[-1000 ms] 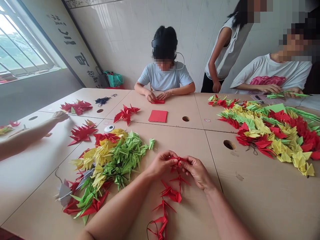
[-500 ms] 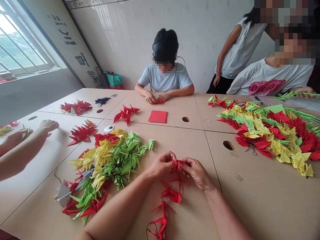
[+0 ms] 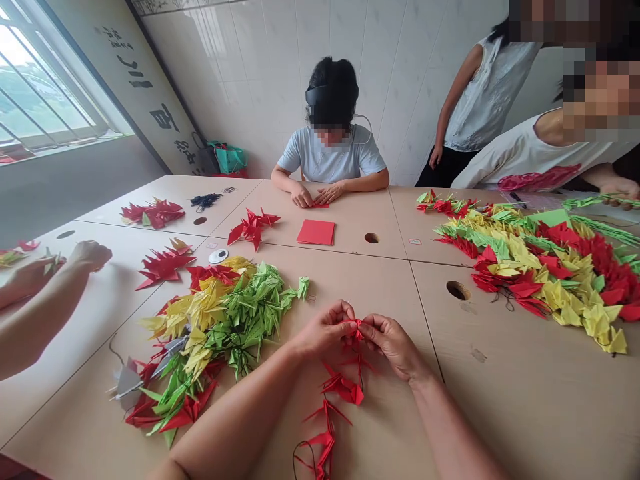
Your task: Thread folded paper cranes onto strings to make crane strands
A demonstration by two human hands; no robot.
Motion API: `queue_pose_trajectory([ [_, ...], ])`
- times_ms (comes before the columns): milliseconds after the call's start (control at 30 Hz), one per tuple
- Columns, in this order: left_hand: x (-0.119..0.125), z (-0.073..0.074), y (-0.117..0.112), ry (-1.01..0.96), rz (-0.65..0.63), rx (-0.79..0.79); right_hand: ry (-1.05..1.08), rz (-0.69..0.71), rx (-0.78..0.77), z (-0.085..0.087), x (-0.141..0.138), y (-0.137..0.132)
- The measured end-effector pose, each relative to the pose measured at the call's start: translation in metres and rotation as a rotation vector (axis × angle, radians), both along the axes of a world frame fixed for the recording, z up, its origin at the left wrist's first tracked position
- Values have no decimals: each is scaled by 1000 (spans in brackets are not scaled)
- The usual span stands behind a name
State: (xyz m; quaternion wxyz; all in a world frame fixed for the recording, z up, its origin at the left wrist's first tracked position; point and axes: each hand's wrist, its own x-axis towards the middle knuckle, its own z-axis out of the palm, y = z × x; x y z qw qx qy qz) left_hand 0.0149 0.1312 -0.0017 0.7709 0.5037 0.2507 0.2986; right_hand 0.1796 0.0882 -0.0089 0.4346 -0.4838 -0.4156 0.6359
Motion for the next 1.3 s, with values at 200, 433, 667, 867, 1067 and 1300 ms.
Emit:
queue_pose_trajectory([
  [200,1,-2,-1,18,30,10,-29,-11,8,-1,0,1],
  [433,2,-2,-1,2,50,8,12,-26,-23,0,-2,0],
  [667,3,1,-1,3,83,8,12,-29,-37,0,-1,0],
  [867,3,1,-1,17,99,19,27,-49,-61,-5,2,1],
  [1067,1,-7,-1,39,103,80,85,-93,8,-7,3,2],
  [1300,5,-15,-3,26,33,259,124,-120,32,-6,1,3],
])
